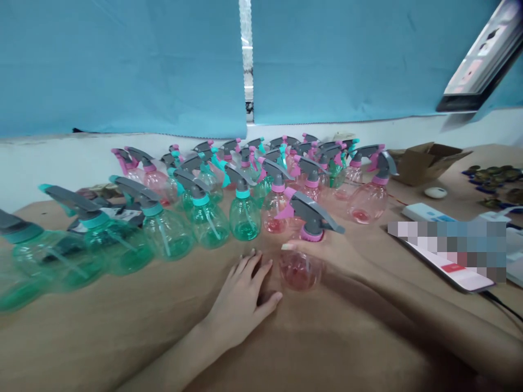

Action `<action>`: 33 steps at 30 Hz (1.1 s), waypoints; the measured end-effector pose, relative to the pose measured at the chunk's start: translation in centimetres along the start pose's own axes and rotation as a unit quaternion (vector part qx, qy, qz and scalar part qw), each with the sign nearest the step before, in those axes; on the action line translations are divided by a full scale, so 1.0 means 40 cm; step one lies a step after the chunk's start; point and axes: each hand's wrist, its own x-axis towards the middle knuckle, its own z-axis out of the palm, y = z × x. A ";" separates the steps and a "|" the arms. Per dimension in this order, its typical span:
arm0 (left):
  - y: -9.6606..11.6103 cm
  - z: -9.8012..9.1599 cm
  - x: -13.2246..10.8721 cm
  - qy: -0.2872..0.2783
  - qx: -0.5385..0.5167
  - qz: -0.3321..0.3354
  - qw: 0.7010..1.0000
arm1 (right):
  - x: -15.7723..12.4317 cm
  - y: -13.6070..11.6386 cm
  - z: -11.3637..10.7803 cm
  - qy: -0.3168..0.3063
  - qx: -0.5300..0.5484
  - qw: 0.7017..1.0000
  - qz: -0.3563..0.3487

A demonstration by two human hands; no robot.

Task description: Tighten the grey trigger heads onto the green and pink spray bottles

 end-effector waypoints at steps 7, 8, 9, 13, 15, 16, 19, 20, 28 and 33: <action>-0.003 0.000 0.002 0.002 -0.001 0.006 1.000 | -0.043 0.010 -0.003 0.029 -0.025 0.999 -0.028; -0.004 0.000 0.001 0.002 0.000 0.006 1.000 | -0.049 0.013 -0.006 0.034 -0.034 0.999 -0.015; -0.004 -0.001 0.001 0.003 0.001 0.007 1.000 | -0.054 0.017 -0.010 0.031 -0.038 0.999 -0.004; -0.001 -0.002 -0.001 0.010 0.004 0.010 1.000 | -0.055 0.034 -0.044 0.035 -0.033 0.999 0.004; 0.003 -0.001 0.000 0.013 0.006 0.013 1.000 | -0.051 0.047 -0.073 0.053 -0.050 0.997 0.011; 0.006 0.000 0.001 0.014 0.006 0.017 1.000 | -0.049 0.057 -0.090 0.061 -0.065 0.996 0.021; 0.013 0.006 0.009 0.021 0.009 0.036 0.999 | -0.044 0.108 -0.146 0.089 -0.108 0.989 0.043; 0.018 0.008 0.013 0.024 0.010 0.042 0.999 | -0.041 0.130 -0.163 0.101 -0.118 0.987 0.042; 0.155 0.039 0.033 0.010 -0.015 0.208 0.978 | 0.023 0.258 -0.231 0.140 -0.190 0.971 0.026; 0.163 0.042 0.101 0.012 -0.033 0.204 0.978 | 0.063 0.269 -0.218 0.161 -0.210 0.964 0.018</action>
